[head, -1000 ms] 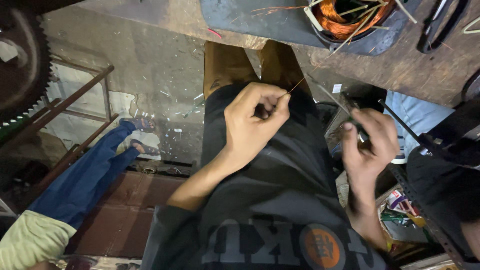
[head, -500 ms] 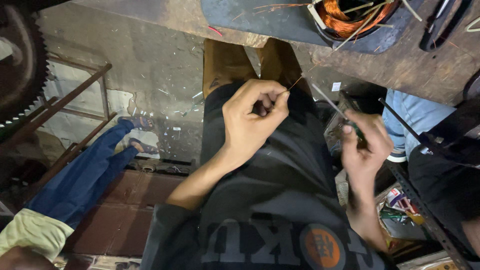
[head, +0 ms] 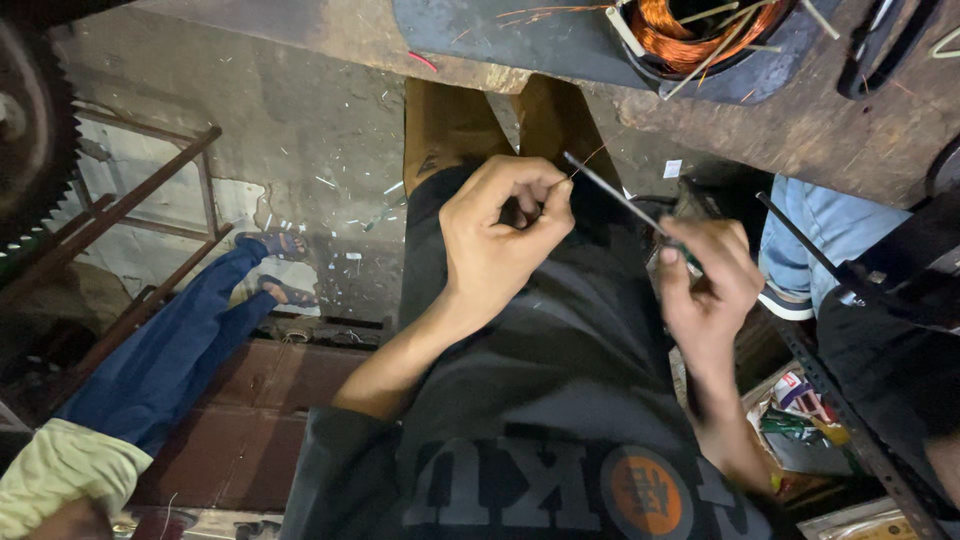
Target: The person works on a motor stator, threading and tying white string around copper windings, cutting excess string with scissors, and scraping copper wire with a screwdriver. Another person is briefly visible working on a similar stator nearby.
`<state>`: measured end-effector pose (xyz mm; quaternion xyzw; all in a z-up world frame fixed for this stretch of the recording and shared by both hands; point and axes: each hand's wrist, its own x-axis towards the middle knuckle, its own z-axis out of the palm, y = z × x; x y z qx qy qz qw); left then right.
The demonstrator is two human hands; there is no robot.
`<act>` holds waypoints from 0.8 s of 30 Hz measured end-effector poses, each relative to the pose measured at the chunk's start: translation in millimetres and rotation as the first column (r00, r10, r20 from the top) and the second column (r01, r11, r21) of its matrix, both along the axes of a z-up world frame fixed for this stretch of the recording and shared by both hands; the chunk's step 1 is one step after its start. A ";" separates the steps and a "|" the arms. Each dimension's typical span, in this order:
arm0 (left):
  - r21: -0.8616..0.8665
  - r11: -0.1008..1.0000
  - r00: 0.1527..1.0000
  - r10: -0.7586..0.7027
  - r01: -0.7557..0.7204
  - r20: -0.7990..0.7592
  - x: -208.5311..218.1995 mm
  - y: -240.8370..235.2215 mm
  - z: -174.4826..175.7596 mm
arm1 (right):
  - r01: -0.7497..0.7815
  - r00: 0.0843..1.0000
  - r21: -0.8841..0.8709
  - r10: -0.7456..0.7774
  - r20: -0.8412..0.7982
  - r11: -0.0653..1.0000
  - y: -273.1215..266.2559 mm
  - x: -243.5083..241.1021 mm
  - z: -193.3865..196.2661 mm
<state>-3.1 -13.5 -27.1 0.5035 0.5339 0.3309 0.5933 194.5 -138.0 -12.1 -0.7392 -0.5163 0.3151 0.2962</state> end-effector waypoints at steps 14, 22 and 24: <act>0.004 1.000 1.000 0.001 -0.001 -0.022 -1.8 2.9 0.2 | 0.065 0.993 0.049 -0.069 0.100 0.997 -1.6 23.3 -7.9; -0.104 0.994 0.999 0.022 -0.018 0.032 -3.0 2.7 -4.8 | 0.164 0.986 -0.020 -0.164 0.024 0.986 -10.2 19.9 -11.5; -0.118 0.993 1.000 0.020 -0.017 0.024 -3.3 2.3 -6.0 | 0.192 0.981 -0.016 -0.192 0.021 0.981 -5.9 20.7 -17.0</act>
